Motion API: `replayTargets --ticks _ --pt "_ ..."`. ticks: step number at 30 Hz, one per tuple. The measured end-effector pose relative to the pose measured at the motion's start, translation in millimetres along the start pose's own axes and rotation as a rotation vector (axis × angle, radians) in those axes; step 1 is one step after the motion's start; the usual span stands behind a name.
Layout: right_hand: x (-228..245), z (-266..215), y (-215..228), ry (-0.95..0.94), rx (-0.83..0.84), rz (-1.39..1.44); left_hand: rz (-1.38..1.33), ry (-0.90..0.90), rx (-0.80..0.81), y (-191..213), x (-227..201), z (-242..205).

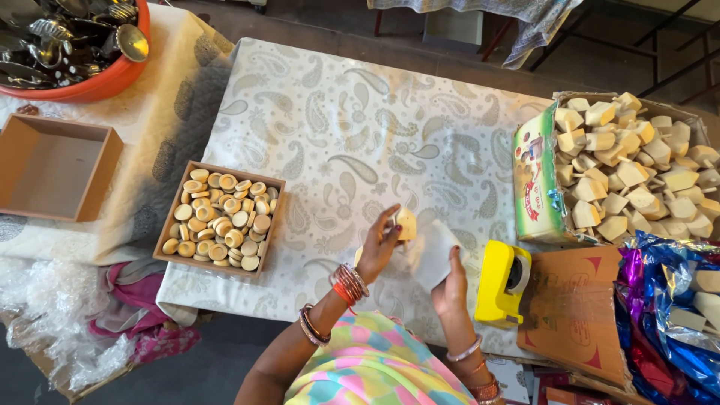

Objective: The person wipes small, light-colored wooden pieces with a white cloth. They pick up each piece from a box, rub it with the cloth, and place it back into the box. The person repeats this process for multiple pieces throughout the clip.

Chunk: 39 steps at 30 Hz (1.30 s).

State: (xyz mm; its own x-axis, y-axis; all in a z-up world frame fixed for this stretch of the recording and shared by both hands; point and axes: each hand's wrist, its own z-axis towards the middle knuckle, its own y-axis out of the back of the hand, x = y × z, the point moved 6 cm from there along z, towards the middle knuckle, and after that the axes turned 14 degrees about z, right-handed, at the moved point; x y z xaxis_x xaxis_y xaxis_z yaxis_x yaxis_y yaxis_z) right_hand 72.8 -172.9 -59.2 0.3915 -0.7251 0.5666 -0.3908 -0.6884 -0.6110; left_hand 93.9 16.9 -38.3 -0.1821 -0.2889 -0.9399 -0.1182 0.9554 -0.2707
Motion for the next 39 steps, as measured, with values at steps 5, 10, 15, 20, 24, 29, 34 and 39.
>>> replayTargets --ticks 5,10,15,20,24,29,34,39 --pt "1.7 28.9 -4.4 0.01 0.044 0.101 -0.023 0.068 0.207 -37.6 8.7 -21.8" --pt "-9.3 15.8 -18.2 -0.015 0.2 0.004 0.535 -0.071 0.014 -34.8 -7.2 -19.6" --pt "-6.0 -20.5 -36.0 0.055 0.104 0.017 0.533 -0.222 -0.072 -18.2 14.0 -12.1" --pt "-15.9 24.5 5.1 0.019 0.119 0.066 0.708 -0.221 0.043 -43.8 -29.8 -47.9" --pt "-18.6 6.6 -17.1 0.007 0.196 0.146 0.873 -0.358 -0.079 -39.5 -43.1 -45.0" --pt "-8.6 -20.9 -43.9 0.054 0.054 0.036 0.791 -0.318 -0.123 -28.4 -65.8 -34.6" --pt "-10.5 25.3 -3.4 0.028 0.224 0.139 0.772 -0.421 -0.022 -52.8 -62.8 -50.8" --pt "3.3 -26.3 -50.5 0.086 0.1 0.178 0.715 -0.265 -0.112 -40.4 -40.5 -19.6"
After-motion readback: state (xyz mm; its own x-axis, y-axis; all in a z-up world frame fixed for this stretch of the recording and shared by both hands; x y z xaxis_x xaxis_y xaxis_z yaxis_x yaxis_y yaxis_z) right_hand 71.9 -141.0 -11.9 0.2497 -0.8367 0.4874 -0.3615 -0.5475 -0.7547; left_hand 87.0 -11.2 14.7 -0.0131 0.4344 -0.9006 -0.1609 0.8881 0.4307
